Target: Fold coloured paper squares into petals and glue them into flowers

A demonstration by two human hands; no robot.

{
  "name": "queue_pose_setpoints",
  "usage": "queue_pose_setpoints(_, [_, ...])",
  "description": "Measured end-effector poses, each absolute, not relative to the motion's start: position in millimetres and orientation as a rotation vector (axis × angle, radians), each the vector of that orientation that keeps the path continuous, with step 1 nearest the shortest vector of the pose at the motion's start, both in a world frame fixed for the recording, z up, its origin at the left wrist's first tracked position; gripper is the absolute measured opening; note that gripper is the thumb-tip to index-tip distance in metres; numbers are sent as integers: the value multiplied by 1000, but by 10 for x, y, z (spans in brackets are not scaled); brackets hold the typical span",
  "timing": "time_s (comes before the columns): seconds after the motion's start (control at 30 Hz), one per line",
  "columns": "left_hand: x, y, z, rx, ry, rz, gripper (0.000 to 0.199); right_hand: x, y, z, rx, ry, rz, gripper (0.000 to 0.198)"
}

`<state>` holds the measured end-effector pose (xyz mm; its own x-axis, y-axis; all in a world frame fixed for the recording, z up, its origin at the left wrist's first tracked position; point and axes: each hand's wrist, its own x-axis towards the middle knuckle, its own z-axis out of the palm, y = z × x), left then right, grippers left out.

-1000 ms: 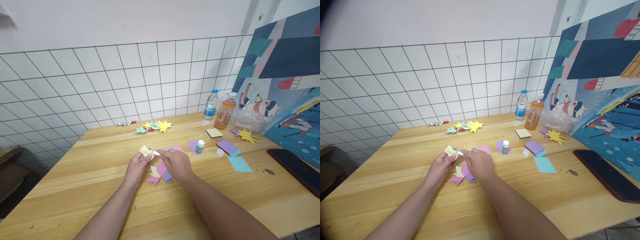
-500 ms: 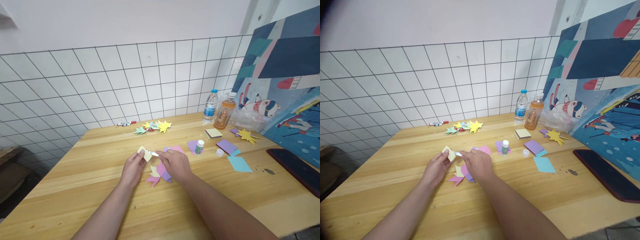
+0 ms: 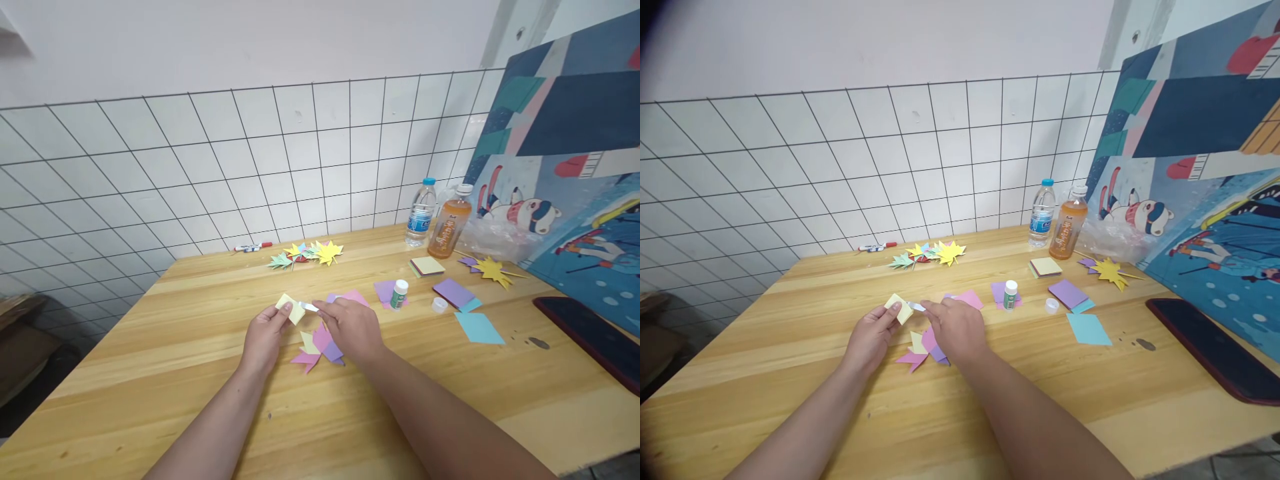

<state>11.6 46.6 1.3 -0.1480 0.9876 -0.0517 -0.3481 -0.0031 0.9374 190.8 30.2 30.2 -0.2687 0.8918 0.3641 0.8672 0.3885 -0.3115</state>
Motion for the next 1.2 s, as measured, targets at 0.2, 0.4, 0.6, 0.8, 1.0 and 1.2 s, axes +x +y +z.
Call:
queue_pose_setpoints(0.2, [150,424,52,908,1053,1396,35,1902,295,291,-1495,-2156,51,28])
queue_pose_setpoints(0.4, [138,447,11,869,1070,1427,34,1918,317,288,-1493,-2150,49,29])
queue_pose_setpoints(0.6, [154,418,36,932,1019,1300,36,1912,317,287,-1490,-2173,66,30])
queue_pose_setpoints(0.8, [193,388,60,934,1012,1287,32,1915,318,266,-1493,-2132,61,29])
queue_pose_setpoints(1.0, [191,379,71,947,991,1245,32,1907,310,273,-1502,-2130,54,28])
queue_pose_setpoints(1.2, [201,376,58,918,993,1310,29,1903,299,313,-1534,-2119,110,30])
